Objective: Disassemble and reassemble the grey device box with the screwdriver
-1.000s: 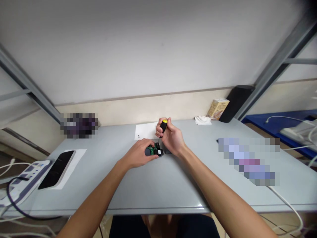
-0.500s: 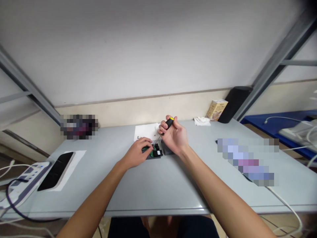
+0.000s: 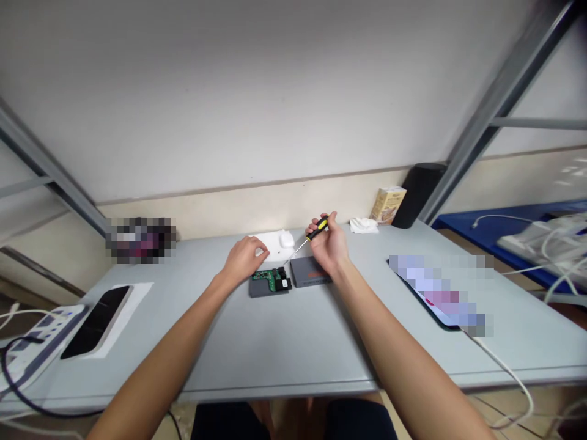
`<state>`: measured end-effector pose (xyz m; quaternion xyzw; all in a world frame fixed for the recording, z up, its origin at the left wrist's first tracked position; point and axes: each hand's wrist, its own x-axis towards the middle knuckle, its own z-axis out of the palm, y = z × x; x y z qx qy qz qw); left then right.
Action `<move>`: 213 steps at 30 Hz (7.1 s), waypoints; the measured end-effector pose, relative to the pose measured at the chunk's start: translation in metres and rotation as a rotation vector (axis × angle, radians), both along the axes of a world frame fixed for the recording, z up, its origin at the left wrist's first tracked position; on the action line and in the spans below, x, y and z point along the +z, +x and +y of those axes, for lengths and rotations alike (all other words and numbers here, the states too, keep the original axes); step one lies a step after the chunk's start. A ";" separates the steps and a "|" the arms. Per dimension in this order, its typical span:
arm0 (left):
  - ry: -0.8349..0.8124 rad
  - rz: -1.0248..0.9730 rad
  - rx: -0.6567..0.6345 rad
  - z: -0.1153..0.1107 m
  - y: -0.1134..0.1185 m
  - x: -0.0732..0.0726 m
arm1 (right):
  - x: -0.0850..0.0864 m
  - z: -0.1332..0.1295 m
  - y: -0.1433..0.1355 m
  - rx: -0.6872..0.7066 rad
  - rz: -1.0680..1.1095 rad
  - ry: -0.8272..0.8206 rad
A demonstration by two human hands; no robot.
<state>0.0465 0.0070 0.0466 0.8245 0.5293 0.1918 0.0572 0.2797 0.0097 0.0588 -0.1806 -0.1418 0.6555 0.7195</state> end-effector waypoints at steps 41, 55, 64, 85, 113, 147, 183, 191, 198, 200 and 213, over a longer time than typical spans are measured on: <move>-0.332 -0.171 -0.190 -0.058 -0.056 -0.007 | 0.006 -0.047 -0.027 0.018 -1.783 0.748; -0.352 -0.083 -0.120 -0.062 -0.055 0.002 | 0.000 -0.051 -0.022 0.388 -2.107 0.696; -0.389 -0.120 -0.118 -0.060 -0.064 -0.003 | 0.038 -0.069 0.012 0.629 -1.883 0.589; -0.329 -0.071 -0.068 -0.059 -0.069 0.008 | 0.006 -0.048 0.030 0.383 -2.166 0.390; -0.035 -0.008 -0.241 -0.063 -0.040 -0.008 | -0.010 -0.040 0.008 0.387 -2.086 0.430; -0.109 -0.015 -0.249 -0.066 -0.038 -0.009 | -0.014 -0.032 0.011 0.349 -1.848 0.352; -0.364 -0.207 -0.159 -0.055 -0.075 -0.005 | 0.014 -0.087 -0.006 0.712 -2.079 0.540; -0.376 -0.211 -0.146 -0.056 -0.070 -0.003 | 0.020 -0.083 -0.001 0.639 -1.962 0.666; -0.417 -0.190 -0.139 -0.060 -0.065 -0.002 | 0.019 -0.071 -0.002 0.412 -2.069 0.604; -0.406 -0.186 -0.141 -0.059 -0.065 -0.004 | 0.015 -0.069 -0.006 0.418 -2.070 0.636; -0.412 -0.177 -0.145 -0.060 -0.067 0.002 | 0.007 -0.067 -0.017 0.377 -2.055 0.711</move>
